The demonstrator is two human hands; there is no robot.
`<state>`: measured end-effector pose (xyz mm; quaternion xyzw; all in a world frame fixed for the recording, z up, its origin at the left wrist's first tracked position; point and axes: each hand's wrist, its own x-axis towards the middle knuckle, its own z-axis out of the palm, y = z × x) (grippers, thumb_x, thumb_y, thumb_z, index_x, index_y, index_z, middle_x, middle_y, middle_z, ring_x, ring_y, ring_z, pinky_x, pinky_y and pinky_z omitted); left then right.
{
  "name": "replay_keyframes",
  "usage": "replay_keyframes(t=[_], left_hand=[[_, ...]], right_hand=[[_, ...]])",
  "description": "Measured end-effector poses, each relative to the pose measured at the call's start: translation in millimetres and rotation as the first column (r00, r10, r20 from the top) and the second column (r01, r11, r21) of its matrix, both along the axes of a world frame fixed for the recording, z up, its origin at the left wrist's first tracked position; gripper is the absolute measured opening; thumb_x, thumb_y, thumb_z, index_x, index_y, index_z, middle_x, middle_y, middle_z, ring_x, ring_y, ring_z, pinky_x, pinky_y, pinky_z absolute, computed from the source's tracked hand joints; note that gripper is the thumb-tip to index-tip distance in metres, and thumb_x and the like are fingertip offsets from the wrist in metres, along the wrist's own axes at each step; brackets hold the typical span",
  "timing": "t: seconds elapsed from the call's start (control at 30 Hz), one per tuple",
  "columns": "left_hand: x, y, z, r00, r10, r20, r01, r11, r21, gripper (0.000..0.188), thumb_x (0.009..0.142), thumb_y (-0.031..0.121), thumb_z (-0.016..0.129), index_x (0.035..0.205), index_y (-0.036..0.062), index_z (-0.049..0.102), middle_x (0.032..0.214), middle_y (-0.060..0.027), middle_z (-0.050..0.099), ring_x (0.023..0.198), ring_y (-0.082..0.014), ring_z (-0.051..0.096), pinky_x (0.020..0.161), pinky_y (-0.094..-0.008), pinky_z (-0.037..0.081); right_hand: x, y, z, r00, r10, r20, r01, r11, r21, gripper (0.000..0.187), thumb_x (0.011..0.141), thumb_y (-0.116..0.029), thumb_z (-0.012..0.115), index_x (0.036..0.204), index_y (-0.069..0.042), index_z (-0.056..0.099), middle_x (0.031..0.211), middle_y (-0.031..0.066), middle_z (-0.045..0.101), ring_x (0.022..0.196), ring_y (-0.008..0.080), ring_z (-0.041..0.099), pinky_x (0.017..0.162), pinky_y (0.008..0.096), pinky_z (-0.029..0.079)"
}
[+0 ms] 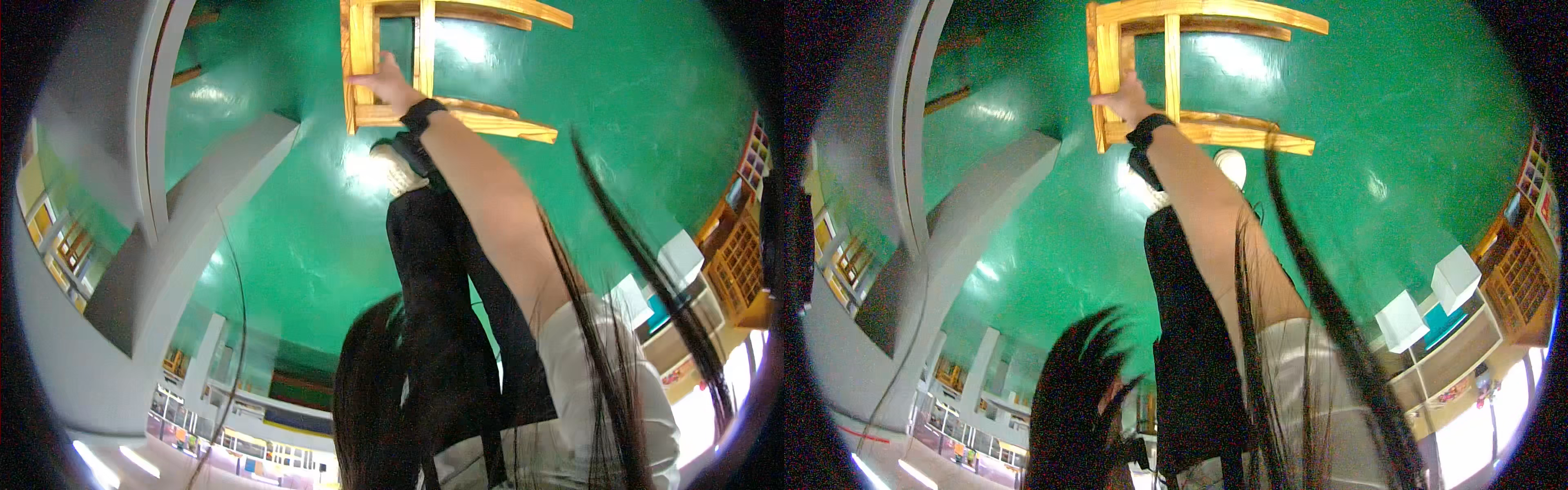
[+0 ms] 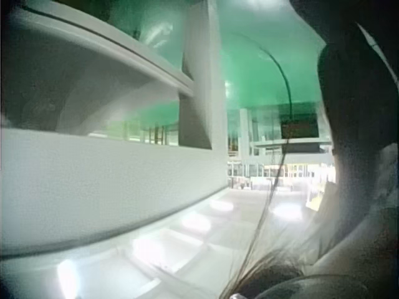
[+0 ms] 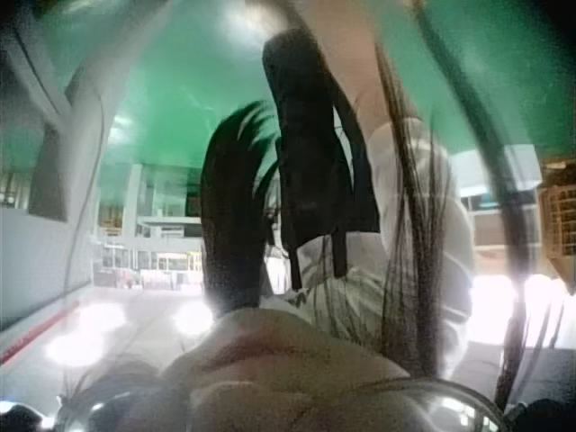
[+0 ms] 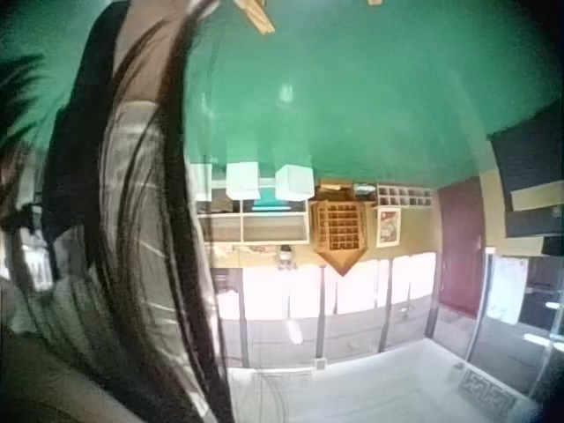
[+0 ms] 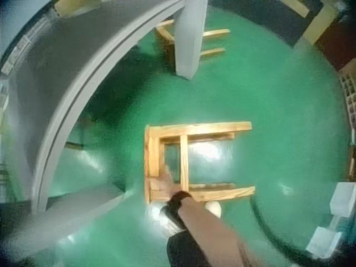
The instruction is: Use a hex key to tighten screws on a wooden frame and then organize wooden chair components into slots.
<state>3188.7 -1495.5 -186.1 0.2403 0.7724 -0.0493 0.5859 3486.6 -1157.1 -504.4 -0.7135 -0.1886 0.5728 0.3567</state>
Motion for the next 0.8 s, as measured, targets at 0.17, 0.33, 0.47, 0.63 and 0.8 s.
replay_keyframes(t=[0.17,0.33,0.47,0.63,0.8], left_hand=[[-31,-10,8,0.992,-0.054,-0.111,0.051,0.998,-0.033,0.013,0.080,0.010,0.045,0.087,0.0019,0.051,0.074,-0.0051,0.054,0.065,-0.0130,0.050,0.061,-0.0231,0.040],[-47,-13,9,0.980,-0.097,-0.172,0.097,0.995,-0.007,0.013,0.080,0.010,0.045,0.088,0.0017,0.051,0.074,-0.0051,0.054,0.065,-0.0134,0.050,0.062,-0.0233,0.040],[-51,-11,-8,0.973,-0.150,-0.177,0.149,0.989,-0.022,0.013,0.080,0.010,0.045,0.088,0.0015,0.051,0.074,-0.0051,0.054,0.066,-0.0137,0.050,0.062,-0.0235,0.040],[-78,-36,-45,0.810,-0.536,-0.236,0.545,0.838,-0.031,0.013,0.080,0.010,0.045,0.088,0.0013,0.050,0.075,-0.0050,0.054,0.066,-0.0141,0.050,0.063,-0.0237,0.040],[7,57,-52,0.994,0.049,0.101,-0.067,0.980,0.187,0.016,0.079,0.010,0.045,0.090,-0.0008,0.049,0.076,-0.0056,0.054,0.068,-0.0152,0.051,0.064,-0.0249,0.041]], right_hand=[[-27,44,8,0.996,-0.062,0.070,0.074,0.982,-0.172,0.097,0.046,-0.030,0.076,0.115,0.005,0.018,0.119,0.0244,0.026,0.112,0.0323,0.026,0.089,0.0346,0.030],[-23,61,-15,0.971,-0.132,0.200,0.157,0.980,-0.119,0.087,0.044,-0.036,0.076,0.104,0.009,0.030,0.103,0.0229,0.044,0.097,0.0294,0.044,0.081,0.0316,0.037],[-19,43,-32,0.987,-0.097,0.128,0.117,0.979,-0.164,0.079,0.043,-0.026,0.076,0.098,0.013,0.037,0.098,0.0249,0.048,0.092,0.0313,0.049,0.077,0.0331,0.041],[-23,9,-11,0.931,-0.008,0.364,0.106,0.962,-0.250,0.071,0.046,-0.037,0.074,0.083,0.016,0.046,0.085,0.0239,0.054,0.076,0.0236,0.056,0.064,0.0293,0.045],[18,-23,30,0.922,0.126,0.365,-0.006,0.949,-0.314,0.051,0.050,-0.033,0.073,0.072,0.009,0.052,0.074,0.0193,0.057,0.072,0.0210,0.057,0.058,0.0283,0.045]])
